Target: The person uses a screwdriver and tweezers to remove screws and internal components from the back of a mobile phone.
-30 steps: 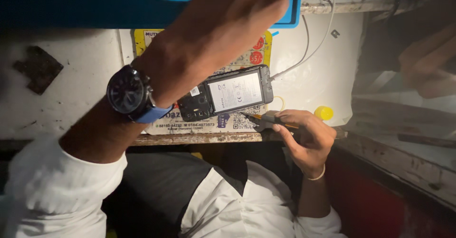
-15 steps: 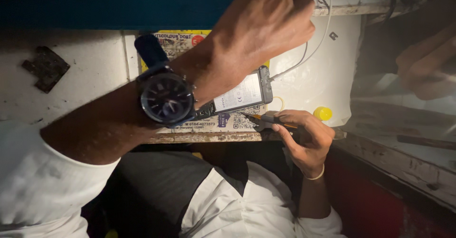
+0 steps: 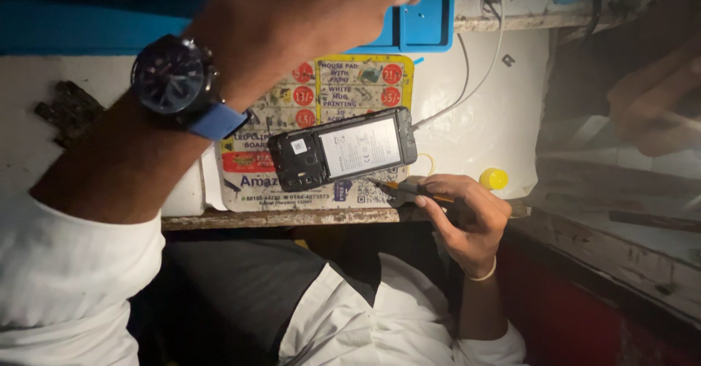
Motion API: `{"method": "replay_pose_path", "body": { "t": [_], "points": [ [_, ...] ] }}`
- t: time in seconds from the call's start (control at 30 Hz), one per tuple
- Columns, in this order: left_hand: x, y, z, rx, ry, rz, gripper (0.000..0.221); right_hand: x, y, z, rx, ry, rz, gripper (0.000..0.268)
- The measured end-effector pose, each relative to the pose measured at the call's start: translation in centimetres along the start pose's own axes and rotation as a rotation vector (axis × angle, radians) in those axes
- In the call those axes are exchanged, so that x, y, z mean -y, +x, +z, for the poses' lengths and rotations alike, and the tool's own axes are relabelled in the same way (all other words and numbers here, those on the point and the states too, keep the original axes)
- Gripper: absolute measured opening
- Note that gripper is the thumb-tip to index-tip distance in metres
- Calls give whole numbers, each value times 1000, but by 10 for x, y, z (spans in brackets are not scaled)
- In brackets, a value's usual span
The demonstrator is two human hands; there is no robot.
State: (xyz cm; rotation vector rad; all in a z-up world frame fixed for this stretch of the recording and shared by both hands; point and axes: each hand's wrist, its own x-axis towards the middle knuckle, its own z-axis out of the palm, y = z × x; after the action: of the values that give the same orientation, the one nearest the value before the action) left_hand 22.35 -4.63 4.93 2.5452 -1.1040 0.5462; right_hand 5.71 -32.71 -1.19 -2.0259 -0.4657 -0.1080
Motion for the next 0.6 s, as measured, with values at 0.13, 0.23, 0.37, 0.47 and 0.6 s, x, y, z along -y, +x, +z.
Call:
{"method": "replay_pose_path", "body": {
  "t": [0.13,0.23,0.37,0.47,0.6],
  "points": [
    [-2,-5,-7,-88,16,57,12,0,0,0,6,-3,0,20],
    [-2,-12,-13,-156,89,121,11,-2,-2,0,3,3,6,20],
    [0,-11,-14,-154,35,130,7,-2,-2,0,-1,-10,11,21],
    [2,-5,-11,-94,-8,94,4,-3,-1,-1,6,-15,-3,21],
    [10,0,0,83,-294,-133,20,-3,-1,0,10,6,5,20]
  ]
}}
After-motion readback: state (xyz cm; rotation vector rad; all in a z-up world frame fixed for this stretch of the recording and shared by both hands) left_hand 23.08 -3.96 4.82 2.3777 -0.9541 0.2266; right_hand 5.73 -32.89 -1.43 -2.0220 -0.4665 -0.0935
